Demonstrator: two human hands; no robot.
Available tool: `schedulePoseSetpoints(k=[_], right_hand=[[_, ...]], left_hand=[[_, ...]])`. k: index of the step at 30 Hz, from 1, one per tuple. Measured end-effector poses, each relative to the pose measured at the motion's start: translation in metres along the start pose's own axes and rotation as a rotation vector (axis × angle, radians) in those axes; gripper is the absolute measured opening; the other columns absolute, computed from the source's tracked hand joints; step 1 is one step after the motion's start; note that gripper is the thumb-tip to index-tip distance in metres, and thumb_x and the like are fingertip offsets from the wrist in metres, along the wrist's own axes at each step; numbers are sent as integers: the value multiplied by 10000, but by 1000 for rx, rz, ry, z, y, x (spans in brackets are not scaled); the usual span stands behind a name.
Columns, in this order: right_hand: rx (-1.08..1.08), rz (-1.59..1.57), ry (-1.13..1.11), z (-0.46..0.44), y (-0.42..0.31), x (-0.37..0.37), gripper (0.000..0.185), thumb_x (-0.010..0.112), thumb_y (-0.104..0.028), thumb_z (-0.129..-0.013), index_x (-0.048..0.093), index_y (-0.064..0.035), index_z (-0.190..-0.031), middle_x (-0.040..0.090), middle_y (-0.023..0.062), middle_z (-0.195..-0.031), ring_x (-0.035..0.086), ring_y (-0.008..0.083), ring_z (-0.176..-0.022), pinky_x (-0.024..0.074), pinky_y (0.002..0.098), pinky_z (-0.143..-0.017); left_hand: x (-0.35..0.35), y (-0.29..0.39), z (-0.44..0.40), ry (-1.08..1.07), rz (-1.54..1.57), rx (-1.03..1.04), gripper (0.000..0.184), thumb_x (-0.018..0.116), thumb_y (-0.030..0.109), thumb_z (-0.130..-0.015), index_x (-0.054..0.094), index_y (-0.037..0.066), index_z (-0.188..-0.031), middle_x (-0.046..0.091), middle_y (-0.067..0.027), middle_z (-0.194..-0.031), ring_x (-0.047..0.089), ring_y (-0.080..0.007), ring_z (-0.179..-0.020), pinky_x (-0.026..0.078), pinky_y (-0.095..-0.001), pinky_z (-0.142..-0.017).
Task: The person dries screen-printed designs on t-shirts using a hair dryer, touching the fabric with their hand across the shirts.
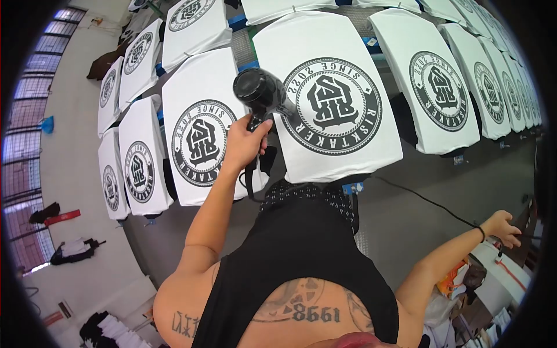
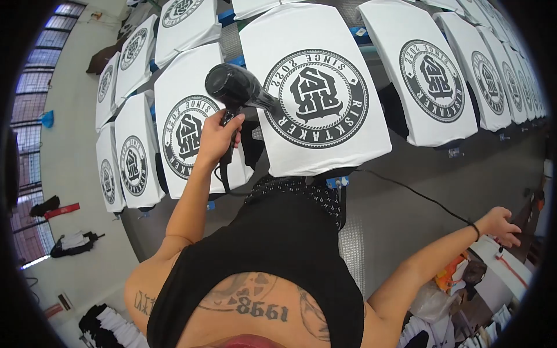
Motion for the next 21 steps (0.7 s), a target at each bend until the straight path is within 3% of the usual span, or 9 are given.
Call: schedulePoseSetpoints(k=[1, 6, 7, 8, 9, 12, 14, 18, 21], right_hand=[[76, -218, -38, 6, -25, -14, 723, 622, -261, -774, 480, 102, -1383, 126, 487, -1517, 139, 698, -1379, 133, 790, -1074], [-191, -599, -46, 59, -185, -84, 506, 548, -78, -857, 555, 34, -1350, 356, 312, -1537, 336, 529, -1408, 203, 701, -1128], [-239, -673, -279, 78, -219, -77, 433, 507, -64, -912, 595, -14, -1333, 485, 268, -1461, 460, 436, -1352, 288, 610, -1137], [17, -1092, -497, 113, -246, -63, 394, 538, -97, -959, 591, -15, -1341, 531, 240, -1426, 508, 399, -1307, 360, 516, -1120], [151, -956, -903, 162, -265, -47, 409, 580, -109, -963, 579, -14, -1361, 618, 190, -1304, 534, 361, -1273, 359, 420, -1139], [-402, -1287, -1226, 285, -331, -63, 528, 586, -185, -991, 451, 11, -1462, 453, 196, -1518, 405, 388, -1414, 302, 457, -1175], [-611, -1315, -1182, 329, -345, -87, 541, 562, -236, -1001, 443, 14, -1465, 404, 200, -1551, 365, 404, -1435, 303, 482, -1167], [-619, -1149, -1275, 360, -348, -102, 595, 517, -313, -1017, 393, 21, -1494, 383, 188, -1568, 396, 414, -1411, 325, 490, -1143], [-375, -1279, -1340, 359, -343, -92, 590, 485, -325, -1031, 392, 32, -1491, 379, 191, -1570, 394, 409, -1412, 316, 486, -1153]], left_hand=[[1, 0, 5, 52, 19, -13, 382, 701, 233, -923, 610, -88, -1107, 605, -40, -656, 574, -89, -510, 472, -251, -453], [15, -1, 38, 154, 75, -55, 305, 704, 199, -920, 599, -74, -1005, 586, -45, -639, 551, -93, -476, 458, -255, -438], [22, 1, 49, 150, 78, -73, 299, 718, 204, -914, 599, -59, -989, 584, -37, -649, 549, -85, -489, 451, -250, -440], [30, 2, 55, 163, 60, -77, 299, 718, 204, -914, 599, -59, -989, 584, -37, -649, 549, -85, -489, 451, -250, -440], [40, -1, 64, 193, 104, -93, 287, 718, 204, -916, 599, -49, -984, 585, -33, -661, 551, -81, -501, 451, -247, -444], [65, -5, 88, 217, 107, -146, 251, 713, 196, -924, 602, -21, -985, 591, -20, -702, 557, -75, -530, 451, -240, -458], [83, -9, 96, 185, 140, -167, 234, 707, 191, -930, 602, -11, -986, 594, -16, -714, 552, -74, -527, 449, -238, -461], [126, 0, 105, 139, 154, -146, 299, 708, 205, -932, 619, -40, -1080, 593, -6, -697, 550, -63, -524, 452, -230, -464], [156, 6, 99, 26, 91, -173, 329, 710, 211, -931, 623, -47, -1114, 583, -2, -648, 550, -62, -512, 457, -226, -463]])
Point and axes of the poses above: each hand's wrist, its own z-axis away from the middle knuckle, its own x-axis out of the palm, y = z × x, the point moved 8 cm from there along -z, towards the middle knuckle
